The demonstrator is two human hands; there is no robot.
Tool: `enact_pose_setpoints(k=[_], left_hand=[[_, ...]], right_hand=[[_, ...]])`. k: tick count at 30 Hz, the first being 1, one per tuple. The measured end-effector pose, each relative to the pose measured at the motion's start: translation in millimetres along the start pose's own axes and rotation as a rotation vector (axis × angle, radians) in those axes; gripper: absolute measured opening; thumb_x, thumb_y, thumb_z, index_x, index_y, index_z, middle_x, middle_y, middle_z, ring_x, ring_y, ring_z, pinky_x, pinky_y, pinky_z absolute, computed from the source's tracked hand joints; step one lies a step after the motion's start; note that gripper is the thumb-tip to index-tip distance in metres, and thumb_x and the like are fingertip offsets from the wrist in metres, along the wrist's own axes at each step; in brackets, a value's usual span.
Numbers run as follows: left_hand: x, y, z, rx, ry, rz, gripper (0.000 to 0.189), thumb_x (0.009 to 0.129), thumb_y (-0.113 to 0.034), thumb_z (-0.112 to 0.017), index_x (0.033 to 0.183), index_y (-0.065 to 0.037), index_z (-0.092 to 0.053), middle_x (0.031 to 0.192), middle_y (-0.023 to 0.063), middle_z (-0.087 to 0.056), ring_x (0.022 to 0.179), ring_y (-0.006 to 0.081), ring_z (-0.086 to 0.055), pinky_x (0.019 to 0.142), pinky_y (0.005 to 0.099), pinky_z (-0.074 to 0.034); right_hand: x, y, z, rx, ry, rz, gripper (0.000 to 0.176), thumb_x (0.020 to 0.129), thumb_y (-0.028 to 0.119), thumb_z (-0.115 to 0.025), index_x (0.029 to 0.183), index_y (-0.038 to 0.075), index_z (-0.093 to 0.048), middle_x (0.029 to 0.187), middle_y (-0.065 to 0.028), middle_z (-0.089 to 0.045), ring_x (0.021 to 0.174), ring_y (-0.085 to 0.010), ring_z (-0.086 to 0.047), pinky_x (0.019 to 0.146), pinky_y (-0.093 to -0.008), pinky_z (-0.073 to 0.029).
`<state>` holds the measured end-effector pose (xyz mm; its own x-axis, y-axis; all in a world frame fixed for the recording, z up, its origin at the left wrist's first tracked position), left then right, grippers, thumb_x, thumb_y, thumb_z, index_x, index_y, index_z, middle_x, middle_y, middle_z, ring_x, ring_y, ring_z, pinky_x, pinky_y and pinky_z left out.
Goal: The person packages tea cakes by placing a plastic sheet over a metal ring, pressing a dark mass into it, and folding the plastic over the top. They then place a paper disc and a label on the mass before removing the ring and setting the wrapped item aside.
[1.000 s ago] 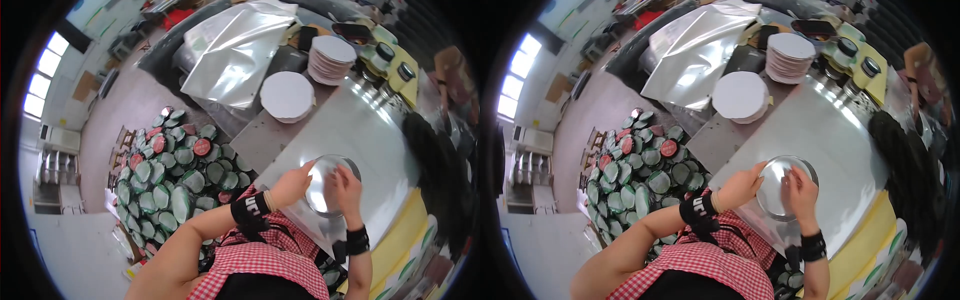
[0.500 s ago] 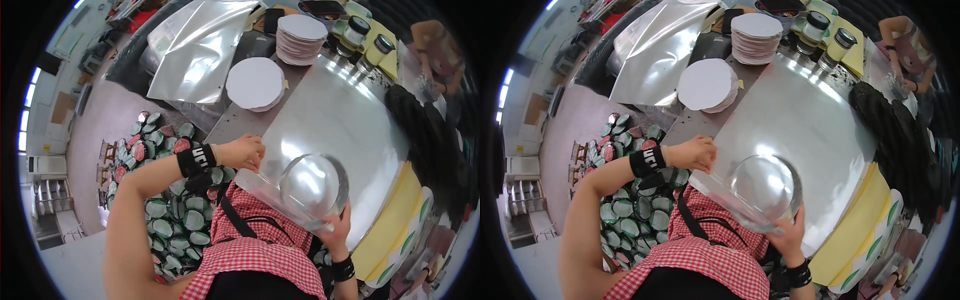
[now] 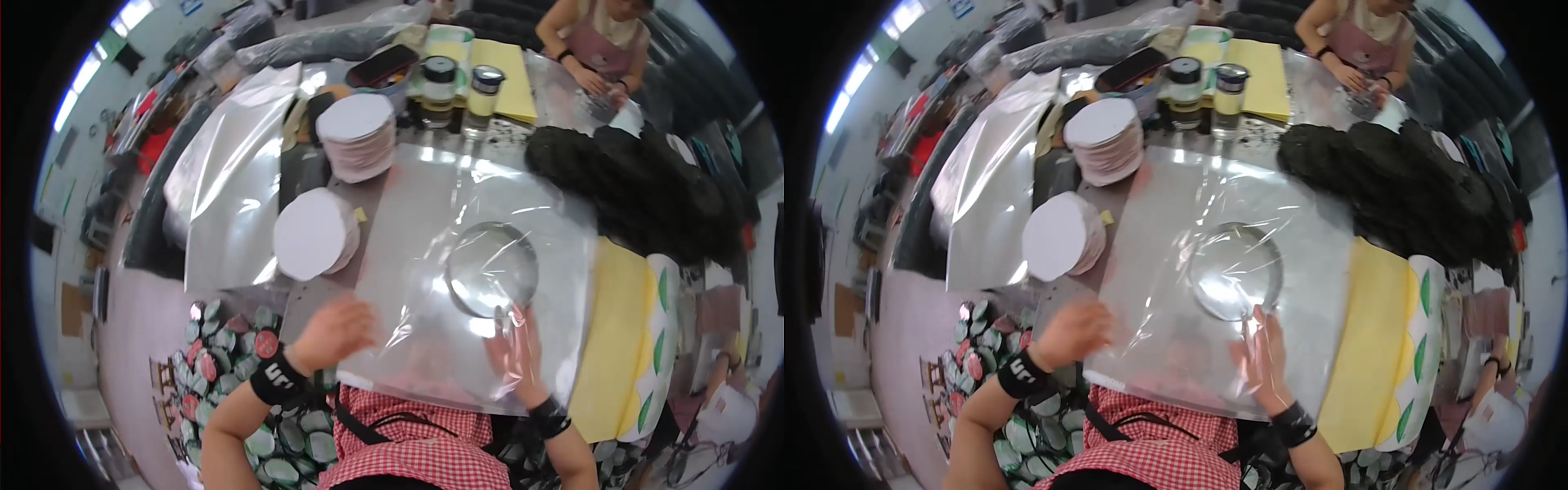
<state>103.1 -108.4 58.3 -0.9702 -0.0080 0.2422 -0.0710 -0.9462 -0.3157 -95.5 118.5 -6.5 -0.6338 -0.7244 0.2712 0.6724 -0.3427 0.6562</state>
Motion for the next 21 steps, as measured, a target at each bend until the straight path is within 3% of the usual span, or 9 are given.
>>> enact_pose_setpoints(k=[3, 4, 6, 8, 11, 16, 18, 19, 21], left_hand=[[24, 51, 69, 0.416, -0.293, 0.427, 0.052, 0.074, -0.029, -0.081, 0.116, -0.002, -0.066, 0.118, 0.0164, -0.066, 0.116, 0.0382, -0.059, 0.1, 0.046, -0.048], [15, 82, 55, 0.418, -0.147, 0.478, 0.056, 0.079, -0.024, -0.077, 0.123, 0.007, -0.059, 0.125, 0.0237, -0.063, 0.116, 0.038, -0.06, 0.097, 0.0457, -0.05], [11, 89, 45, 0.475, -0.086, 0.459, 0.044, 0.084, -0.016, -0.073, 0.119, 0.007, -0.059, 0.121, 0.0248, -0.064, 0.109, 0.0363, -0.065, 0.091, 0.042, -0.054], [12, 85, 37, 0.575, -0.071, 0.316, 0.035, 0.086, -0.01, -0.068, 0.116, 0.006, -0.06, 0.118, 0.0238, -0.067, 0.101, 0.0374, -0.068, 0.082, 0.0388, -0.057], [17, 81, 36, 0.658, -0.133, 0.305, 0.027, 0.086, -0.004, -0.066, 0.112, 0.004, -0.062, 0.111, 0.0214, -0.07, 0.094, 0.036, -0.071, 0.077, 0.0379, -0.058], [14, 96, 43, 0.54, -0.028, 0.495, 0.028, 0.084, -0.001, -0.065, 0.112, 0.001, -0.064, 0.105, 0.0172, -0.072, 0.089, 0.0332, -0.071, 0.075, 0.0392, -0.057], [25, 83, 58, 0.502, 0.026, 0.544, 0.029, 0.083, 0.0, -0.065, 0.112, 0.0, -0.065, 0.103, 0.0159, -0.073, 0.087, 0.0322, -0.072, 0.073, 0.0387, -0.057], [33, 65, 76, 0.444, -0.094, 0.553, 0.028, 0.082, 0.001, -0.067, 0.109, -0.001, -0.066, 0.103, 0.015, -0.073, 0.086, 0.0322, -0.071, 0.072, 0.0375, -0.057], [59, 10, 105, 0.441, -0.34, 0.383, 0.024, 0.079, 0.002, -0.069, 0.103, -0.001, -0.069, 0.103, 0.0136, -0.073, 0.084, 0.0311, -0.072, 0.07, 0.0359, -0.056]], right_hand=[[-102, 21, -16, -0.354, 0.325, 0.139, 0.038, 0.087, 0.006, -0.061, 0.123, -0.006, -0.06, 0.128, -0.0279, -0.057, 0.119, -0.0436, -0.057, 0.102, -0.0497, -0.048], [-136, 51, -4, -0.155, 0.394, 0.405, 0.034, 0.088, 0.01, -0.061, 0.12, -0.001, -0.064, 0.117, -0.0211, -0.065, 0.11, -0.0359, -0.064, 0.095, -0.0449, -0.053], [-168, 59, 43, 0.078, 0.555, 0.26, 0.023, 0.081, 0.015, -0.072, 0.103, 0.009, -0.071, 0.087, -0.005, -0.071, 0.074, -0.0203, -0.069, 0.066, -0.036, -0.057], [-112, 40, 120, 0.044, 0.256, 0.306, 0.022, 0.077, 0.013, -0.075, 0.098, 0.009, -0.071, 0.078, -0.0042, -0.069, 0.065, -0.0184, -0.066, 0.059, -0.0353, -0.054], [23, -55, 249, -0.169, -0.191, -0.267, 0.012, 0.091, 0.014, -0.068, 0.09, 0.003, -0.071, 0.077, -0.0087, -0.069, 0.069, -0.0207, -0.065, 0.063, -0.0333, -0.05], [216, -166, 379, -0.393, -0.732, 0.094, 0.023, 0.1, 0.017, -0.057, 0.106, -0.001, -0.07, 0.103, -0.0172, -0.073, 0.092, -0.0313, -0.071, 0.08, -0.0346, -0.053], [266, -243, 411, -0.429, -0.867, -0.262, 0.039, 0.099, 0.034, -0.057, 0.104, -0.002, -0.072, 0.101, -0.0217, -0.072, 0.093, -0.0389, -0.069, 0.082, -0.044, -0.052], [287, -282, 410, -0.553, -0.616, -0.648, 0.049, 0.095, 0.042, -0.059, 0.102, -0.005, -0.072, 0.102, -0.026, -0.071, 0.097, -0.0415, -0.067, 0.086, -0.0479, -0.051], [285, -317, 399, -0.504, -0.632, -0.741, 0.055, 0.088, 0.047, -0.069, 0.099, -0.007, -0.072, 0.105, -0.0287, -0.07, 0.105, -0.0423, -0.065, 0.089, -0.0483, -0.05]])
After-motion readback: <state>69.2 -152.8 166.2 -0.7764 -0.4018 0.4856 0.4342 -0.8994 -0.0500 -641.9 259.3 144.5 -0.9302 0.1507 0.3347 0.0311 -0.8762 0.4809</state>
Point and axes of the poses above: each hand's wrist, its own x-axis towards the middle knuckle, its own z-axis out of the back of the hand, y = z × x, the point moved 10 cm from there along x, towards the middle knuckle
